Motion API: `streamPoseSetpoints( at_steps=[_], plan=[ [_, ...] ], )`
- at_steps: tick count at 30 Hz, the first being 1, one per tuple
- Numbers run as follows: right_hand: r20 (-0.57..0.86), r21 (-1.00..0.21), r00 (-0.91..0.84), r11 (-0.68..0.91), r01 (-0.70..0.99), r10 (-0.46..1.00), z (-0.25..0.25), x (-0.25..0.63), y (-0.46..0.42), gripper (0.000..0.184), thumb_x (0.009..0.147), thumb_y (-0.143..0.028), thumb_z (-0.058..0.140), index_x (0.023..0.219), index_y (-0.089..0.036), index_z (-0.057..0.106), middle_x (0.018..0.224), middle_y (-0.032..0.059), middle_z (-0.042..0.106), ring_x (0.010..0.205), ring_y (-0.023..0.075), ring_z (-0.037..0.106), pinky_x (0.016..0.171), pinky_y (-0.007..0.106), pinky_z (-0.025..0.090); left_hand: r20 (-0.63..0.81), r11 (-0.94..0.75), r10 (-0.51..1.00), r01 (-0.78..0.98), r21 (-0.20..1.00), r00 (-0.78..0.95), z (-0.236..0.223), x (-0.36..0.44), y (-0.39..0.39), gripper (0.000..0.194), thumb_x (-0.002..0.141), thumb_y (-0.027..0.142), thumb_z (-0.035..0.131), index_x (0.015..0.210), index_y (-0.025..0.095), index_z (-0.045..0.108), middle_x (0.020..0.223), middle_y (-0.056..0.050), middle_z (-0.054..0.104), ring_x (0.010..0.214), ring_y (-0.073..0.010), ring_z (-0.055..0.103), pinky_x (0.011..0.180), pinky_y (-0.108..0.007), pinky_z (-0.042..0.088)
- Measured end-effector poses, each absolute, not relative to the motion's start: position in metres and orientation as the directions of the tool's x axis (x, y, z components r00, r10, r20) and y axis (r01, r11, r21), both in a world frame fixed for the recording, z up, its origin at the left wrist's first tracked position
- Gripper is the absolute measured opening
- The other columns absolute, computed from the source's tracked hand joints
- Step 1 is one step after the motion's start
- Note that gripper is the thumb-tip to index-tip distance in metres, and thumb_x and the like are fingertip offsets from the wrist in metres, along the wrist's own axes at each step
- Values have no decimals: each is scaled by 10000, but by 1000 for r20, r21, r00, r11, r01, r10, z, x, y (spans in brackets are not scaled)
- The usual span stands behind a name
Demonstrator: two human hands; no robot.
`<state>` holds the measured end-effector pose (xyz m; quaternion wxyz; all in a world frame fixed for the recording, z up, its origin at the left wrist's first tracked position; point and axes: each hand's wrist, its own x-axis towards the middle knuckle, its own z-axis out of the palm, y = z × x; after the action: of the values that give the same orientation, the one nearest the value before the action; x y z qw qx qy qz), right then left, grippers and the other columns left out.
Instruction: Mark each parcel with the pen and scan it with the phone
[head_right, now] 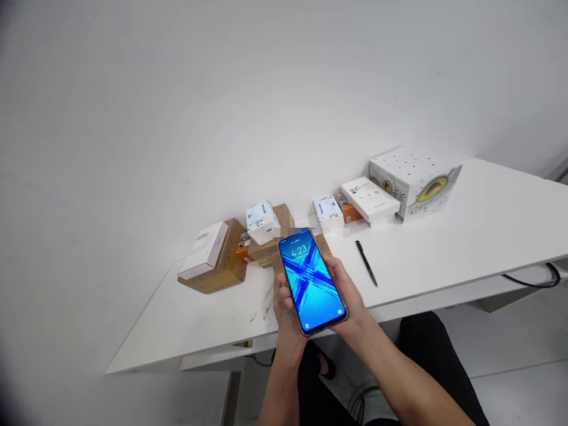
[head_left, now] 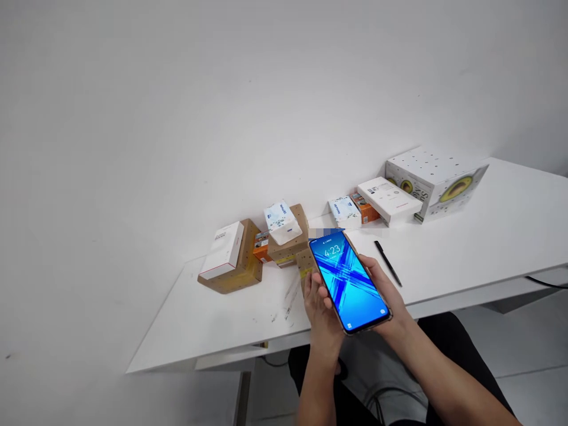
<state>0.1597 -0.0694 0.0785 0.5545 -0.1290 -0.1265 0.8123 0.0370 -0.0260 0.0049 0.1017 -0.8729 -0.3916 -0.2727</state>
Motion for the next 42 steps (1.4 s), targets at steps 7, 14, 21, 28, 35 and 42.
streamPoseSetpoints(
  at_steps=[7, 14, 21, 28, 35, 42],
  plan=[
    [-182, -811, 361, 68, -581, 915, 55, 231, -100, 533, 824, -569, 456, 1198, -211, 585, 1067, 94, 703, 875, 262, 682, 807, 420, 534, 456, -553, 759, 830, 72, 466, 47, 50, -35, 452, 946, 424, 389, 1337, 227, 504, 1391, -75, 531, 1280, -320, 469, 1051, -658, 301],
    [228, -595, 690, -462, 657, 687, -16, 326, -111, 568, 794, -435, 507, 1251, -101, 552, 893, 143, 669, 977, 347, 601, 816, 465, 461, 330, -576, 771, 818, -1, 544, 60, 40, -44, 567, 863, 469, 547, 1376, 241, 466, 1457, -75, 453, 1325, -343, 408, 987, -562, 424],
    [352, -179, 654, -638, 749, 669, -67, 350, -108, 447, 838, -402, 505, 1156, -112, 625, 1063, 240, 617, 928, 394, 573, 746, 465, 434, 440, -454, 799, 891, -6, 411, 59, 45, -41, 424, 912, 404, 480, 1233, 151, 592, 1282, -134, 603, 1162, -321, 541, 775, -436, 553],
    [482, -250, 426, -346, 904, 765, -32, 304, -43, 502, 889, -471, 458, 1273, -158, 538, 1202, 208, 531, 1035, 344, 496, 854, 455, 416, 592, -569, 658, 822, -13, 465, 41, 40, -38, 395, 874, 390, 555, 1150, 122, 643, 1231, -150, 621, 1130, -321, 529, 918, -442, 490],
    [370, -333, 479, -368, 868, 796, -8, 250, 81, 539, 826, -498, 566, 1278, -213, 492, 1273, 198, 410, 996, 319, 461, 803, 426, 380, 468, -529, 736, 847, -53, 489, 41, 27, -52, 545, 842, 426, 586, 1313, 156, 536, 1401, -141, 501, 1206, -352, 470, 863, -478, 473],
    [349, -379, 522, -392, 838, 778, -23, 233, 110, 414, 831, -403, 558, 1150, -140, 541, 1203, 212, 431, 969, 316, 455, 776, 414, 361, 417, -485, 795, 875, 3, 440, 39, 11, -63, 638, 785, 462, 646, 1379, 311, 469, 1459, -41, 453, 1256, -411, 371, 961, -616, 358]
  ],
)
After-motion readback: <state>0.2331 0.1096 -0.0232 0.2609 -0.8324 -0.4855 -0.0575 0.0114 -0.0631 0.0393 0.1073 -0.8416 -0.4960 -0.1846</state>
